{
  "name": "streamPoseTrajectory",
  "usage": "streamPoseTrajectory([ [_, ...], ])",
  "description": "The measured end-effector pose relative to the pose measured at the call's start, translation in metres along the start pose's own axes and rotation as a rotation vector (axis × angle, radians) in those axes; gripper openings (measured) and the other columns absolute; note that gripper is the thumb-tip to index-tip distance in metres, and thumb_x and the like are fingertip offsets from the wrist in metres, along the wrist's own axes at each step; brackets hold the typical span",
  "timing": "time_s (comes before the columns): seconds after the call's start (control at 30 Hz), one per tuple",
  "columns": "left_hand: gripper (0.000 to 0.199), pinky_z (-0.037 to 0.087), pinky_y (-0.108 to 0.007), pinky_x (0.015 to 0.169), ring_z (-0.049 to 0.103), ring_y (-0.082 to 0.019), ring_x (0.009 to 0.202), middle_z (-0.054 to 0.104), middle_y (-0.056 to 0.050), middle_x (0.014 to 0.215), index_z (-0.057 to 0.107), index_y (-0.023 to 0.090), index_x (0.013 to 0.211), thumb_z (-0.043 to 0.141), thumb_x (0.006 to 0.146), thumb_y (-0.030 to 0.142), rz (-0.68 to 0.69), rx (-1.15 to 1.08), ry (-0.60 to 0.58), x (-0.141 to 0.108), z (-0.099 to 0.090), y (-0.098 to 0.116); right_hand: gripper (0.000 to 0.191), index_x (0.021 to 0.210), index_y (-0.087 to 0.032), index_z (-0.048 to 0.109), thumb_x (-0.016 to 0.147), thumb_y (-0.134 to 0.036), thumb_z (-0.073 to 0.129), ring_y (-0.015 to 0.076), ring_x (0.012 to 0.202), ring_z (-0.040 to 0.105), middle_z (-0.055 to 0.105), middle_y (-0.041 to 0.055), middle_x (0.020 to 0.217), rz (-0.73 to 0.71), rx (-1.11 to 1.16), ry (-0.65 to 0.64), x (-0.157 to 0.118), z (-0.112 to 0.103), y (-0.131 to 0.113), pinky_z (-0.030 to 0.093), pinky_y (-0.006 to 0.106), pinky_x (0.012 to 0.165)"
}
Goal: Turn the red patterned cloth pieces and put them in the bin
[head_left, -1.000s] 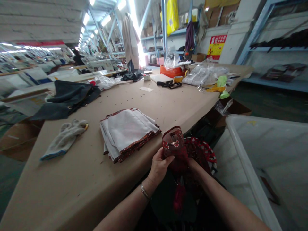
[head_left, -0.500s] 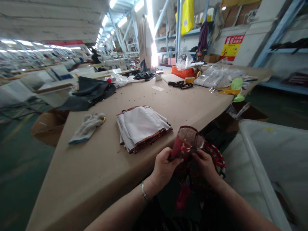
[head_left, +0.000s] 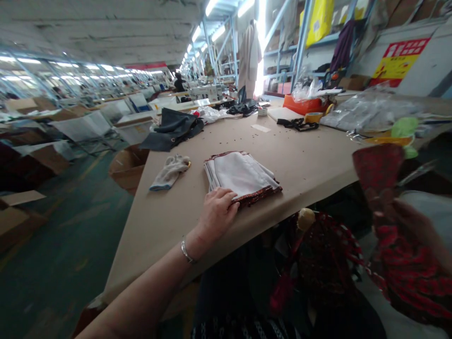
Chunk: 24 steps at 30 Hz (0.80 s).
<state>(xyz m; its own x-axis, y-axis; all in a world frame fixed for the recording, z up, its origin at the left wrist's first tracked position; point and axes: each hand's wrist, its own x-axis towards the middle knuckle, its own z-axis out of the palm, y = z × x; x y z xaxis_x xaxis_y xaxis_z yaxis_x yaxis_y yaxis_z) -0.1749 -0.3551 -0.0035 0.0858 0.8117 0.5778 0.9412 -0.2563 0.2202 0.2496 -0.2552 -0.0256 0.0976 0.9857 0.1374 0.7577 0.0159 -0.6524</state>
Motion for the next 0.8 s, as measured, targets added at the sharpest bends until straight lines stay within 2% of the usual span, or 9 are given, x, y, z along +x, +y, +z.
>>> streamPoseTrajectory([
  [0.07, 0.018, 0.044, -0.041, 0.091, 0.057, -0.024, 0.099, 0.066, -0.008, 0.104, 0.065, 0.017, 0.1, 0.059, 0.083, 0.02, -0.005, 0.091, -0.071, 0.002, 0.002, -0.001, 0.042, 0.085, -0.028, 0.064, 0.076, -0.061, 0.039, 0.0369, 0.082, 0.066, 0.07, 0.0168, 0.084, 0.074, 0.007, -0.024, -0.008, 0.044, 0.041, 0.049, 0.048, 0.067],
  [0.17, 0.016, 0.045, -0.039, 0.089, 0.058, -0.024, 0.095, 0.068, -0.008, 0.099, 0.067, 0.017, 0.094, 0.054, 0.085, 0.019, -0.015, 0.163, -0.146, 0.005, 0.007, 0.0, 0.04, 0.083, -0.023, 0.062, 0.071, -0.055, 0.041, 0.0376, 0.087, 0.066, 0.07, 0.0159, 0.088, 0.141, -0.045, -0.069, -0.028, 0.104, 0.091, 0.05, 0.049, 0.076],
  [0.27, 0.017, 0.046, -0.037, 0.086, 0.059, -0.023, 0.089, 0.069, -0.008, 0.09, 0.067, 0.016, 0.086, 0.051, 0.087, 0.018, -0.01, 0.211, -0.21, 0.01, 0.009, -0.001, 0.047, 0.098, -0.019, 0.063, 0.069, -0.052, 0.046, 0.036, 0.096, 0.065, 0.069, 0.0154, 0.101, 0.12, -0.046, -0.117, -0.035, 0.123, 0.1, 0.049, 0.05, 0.085],
  [0.37, 0.019, 0.047, -0.035, 0.081, 0.06, -0.021, 0.082, 0.068, -0.008, 0.083, 0.067, 0.016, 0.08, 0.049, 0.085, 0.016, -0.014, 0.213, -0.218, 0.016, 0.007, -0.004, 0.047, 0.112, -0.019, 0.059, 0.079, -0.049, 0.046, 0.0282, 0.094, 0.066, 0.068, 0.0122, 0.107, -0.002, 0.111, 0.074, -0.03, 0.097, 0.038, 0.05, 0.043, 0.086],
  [0.47, 0.019, 0.047, -0.032, 0.078, 0.06, -0.019, 0.078, 0.067, -0.006, 0.08, 0.067, 0.016, 0.08, 0.049, 0.083, 0.014, -0.047, 0.162, -0.131, 0.024, 0.003, -0.005, 0.032, 0.109, -0.021, 0.06, 0.087, -0.042, 0.049, 0.021, 0.091, 0.064, 0.067, 0.0073, 0.104, -0.454, 0.193, 0.247, -0.032, 0.064, -0.072, 0.049, 0.036, 0.086],
  [0.53, 0.018, 0.047, -0.031, 0.076, 0.06, -0.018, 0.077, 0.066, -0.005, 0.079, 0.067, 0.017, 0.079, 0.05, 0.081, 0.013, -0.064, 0.137, -0.064, 0.03, 0.001, -0.003, 0.023, 0.106, -0.021, 0.061, 0.091, -0.034, 0.049, 0.0204, 0.098, 0.06, 0.065, 0.0067, 0.104, -0.816, 0.185, 0.139, -0.038, 0.061, -0.145, 0.047, 0.036, 0.091],
  [0.6, 0.016, 0.047, -0.03, 0.074, 0.059, -0.018, 0.076, 0.065, -0.005, 0.078, 0.066, 0.018, 0.077, 0.051, 0.079, 0.013, -0.07, 0.125, -0.017, 0.035, -0.001, -0.001, 0.024, 0.112, -0.021, 0.06, 0.091, -0.028, 0.05, 0.0225, 0.104, 0.055, 0.063, 0.0079, 0.108, -0.998, 0.05, -0.018, -0.041, 0.076, -0.198, 0.046, 0.037, 0.092],
  [0.7, 0.016, 0.046, -0.03, 0.073, 0.059, -0.018, 0.075, 0.064, -0.004, 0.077, 0.066, 0.018, 0.076, 0.051, 0.077, 0.012, -0.059, 0.092, 0.015, 0.037, -0.005, 0.002, 0.028, 0.114, -0.016, 0.06, 0.088, -0.024, 0.052, 0.0269, 0.108, 0.052, 0.061, 0.012, 0.115, -1.013, -0.229, -0.163, -0.03, 0.115, -0.236, 0.043, 0.04, 0.094],
  [0.8, 0.016, 0.046, -0.03, 0.073, 0.058, -0.018, 0.075, 0.063, -0.004, 0.075, 0.064, 0.019, 0.075, 0.051, 0.077, 0.011, -0.059, 0.054, 0.025, 0.031, -0.009, 0.0, 0.026, 0.104, -0.014, 0.063, 0.088, -0.014, 0.043, 0.0277, 0.103, 0.055, 0.063, 0.0153, 0.111, -0.837, -0.397, -0.205, -0.005, 0.136, -0.238, 0.044, 0.039, 0.086],
])
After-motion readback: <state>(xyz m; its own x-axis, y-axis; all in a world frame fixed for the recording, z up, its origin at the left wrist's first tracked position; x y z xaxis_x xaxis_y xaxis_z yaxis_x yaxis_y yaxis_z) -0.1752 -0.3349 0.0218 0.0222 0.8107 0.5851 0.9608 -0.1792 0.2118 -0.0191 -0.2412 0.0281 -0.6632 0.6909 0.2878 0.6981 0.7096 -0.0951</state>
